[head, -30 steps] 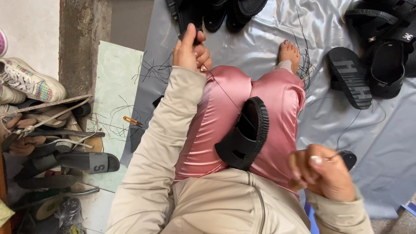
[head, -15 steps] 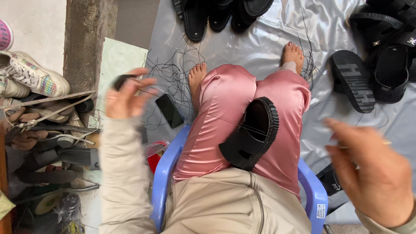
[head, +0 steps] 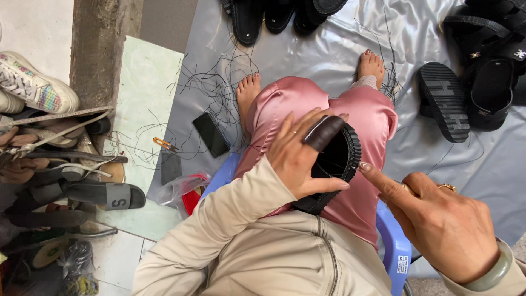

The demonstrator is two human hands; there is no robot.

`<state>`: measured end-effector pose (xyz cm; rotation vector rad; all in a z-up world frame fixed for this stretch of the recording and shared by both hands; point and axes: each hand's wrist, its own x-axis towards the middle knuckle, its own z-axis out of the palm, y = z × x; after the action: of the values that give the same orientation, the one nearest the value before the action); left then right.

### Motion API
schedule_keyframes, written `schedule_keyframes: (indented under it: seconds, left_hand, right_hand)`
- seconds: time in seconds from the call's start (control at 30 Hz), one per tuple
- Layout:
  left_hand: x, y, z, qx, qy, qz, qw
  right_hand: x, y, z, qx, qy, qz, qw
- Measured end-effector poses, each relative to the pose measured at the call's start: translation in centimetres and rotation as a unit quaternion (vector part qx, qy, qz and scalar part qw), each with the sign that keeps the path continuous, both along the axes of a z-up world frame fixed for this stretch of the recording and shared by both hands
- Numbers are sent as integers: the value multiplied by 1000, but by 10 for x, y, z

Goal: The person sits cross-legged on a low chair and sews a black shoe using a needle and thread. They repeatedly push the needle through the shoe's sole and pull the thread tight to secure the stitching.

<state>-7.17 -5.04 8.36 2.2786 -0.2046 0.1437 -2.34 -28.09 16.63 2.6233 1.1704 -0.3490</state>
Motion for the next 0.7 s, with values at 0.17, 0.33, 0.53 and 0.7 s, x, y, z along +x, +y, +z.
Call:
schedule_keyframes:
  seconds: [0.17, 0.33, 0.53, 0.7]
  left_hand:
    - [3, -9, -8, -44, 73, -13, 996]
    - [3, -10, -2, -57, 78, -5, 995]
    - [4, -16, -7, -16, 51, 22, 998]
    - [6, -16, -6, -14, 68, 15, 997]
  right_hand:
    - [2, -2, -1, -10, -13, 20, 1000]
    - [-2, 4, 6, -36, -47, 29, 998]
    - [7, 1, -2, -32, -18, 43, 998]
    - [14, 0, -27, 59, 18, 87, 994]
